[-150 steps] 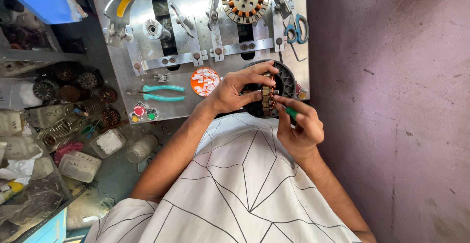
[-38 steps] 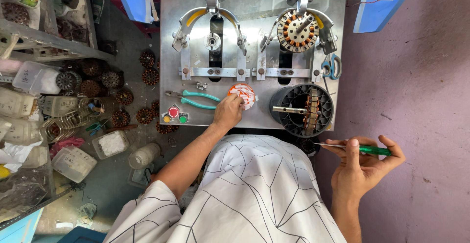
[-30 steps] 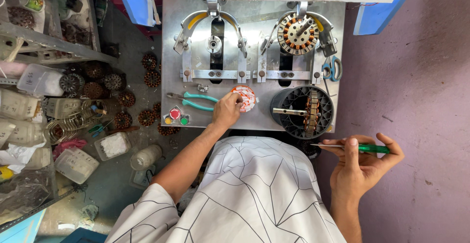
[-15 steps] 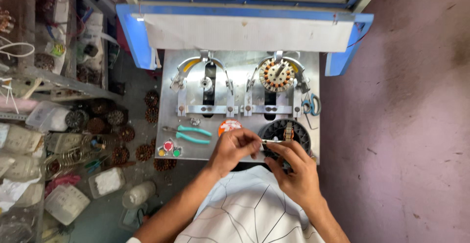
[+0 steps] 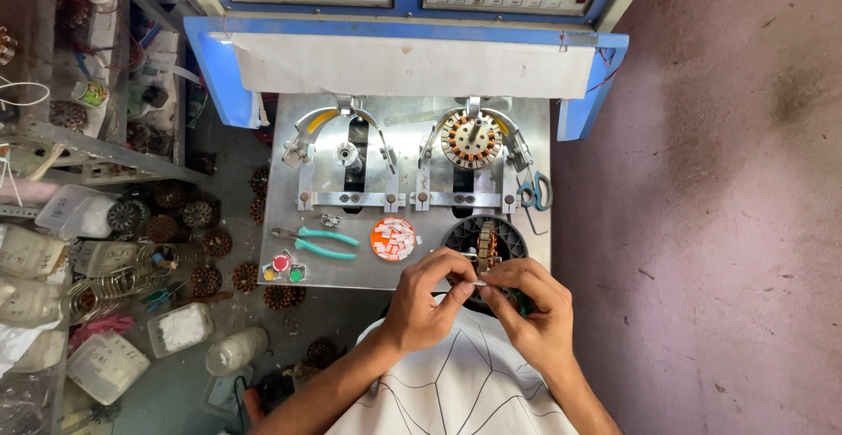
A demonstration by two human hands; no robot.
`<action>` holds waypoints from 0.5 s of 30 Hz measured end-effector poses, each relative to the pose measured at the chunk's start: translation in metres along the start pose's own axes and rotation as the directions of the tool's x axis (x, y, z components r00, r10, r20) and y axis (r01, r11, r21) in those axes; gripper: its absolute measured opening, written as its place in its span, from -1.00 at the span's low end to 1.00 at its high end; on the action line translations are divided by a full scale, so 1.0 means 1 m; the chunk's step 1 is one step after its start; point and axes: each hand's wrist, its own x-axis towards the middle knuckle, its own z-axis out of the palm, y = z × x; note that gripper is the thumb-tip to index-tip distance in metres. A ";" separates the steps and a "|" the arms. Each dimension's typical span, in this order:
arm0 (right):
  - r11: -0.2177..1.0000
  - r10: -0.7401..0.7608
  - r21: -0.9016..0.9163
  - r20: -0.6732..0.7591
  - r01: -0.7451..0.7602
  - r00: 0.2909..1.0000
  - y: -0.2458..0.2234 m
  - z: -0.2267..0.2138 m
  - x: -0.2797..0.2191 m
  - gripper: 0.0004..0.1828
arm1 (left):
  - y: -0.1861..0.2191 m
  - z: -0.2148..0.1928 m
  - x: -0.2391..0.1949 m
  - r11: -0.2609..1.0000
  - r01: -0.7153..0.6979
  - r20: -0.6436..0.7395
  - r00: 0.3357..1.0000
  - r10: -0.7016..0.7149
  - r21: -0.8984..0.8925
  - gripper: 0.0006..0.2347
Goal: The person connects wires to a stator using a screwdriver and by hand, cuts wire with scissors, and handles the stator on a winding machine.
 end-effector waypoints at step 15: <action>0.978 0.140 -0.134 -0.162 -0.162 0.977 0.031 0.006 -0.020 -0.90 | -0.058 0.021 0.005 0.990 0.131 -0.007 0.991 -0.131 -0.045 -0.79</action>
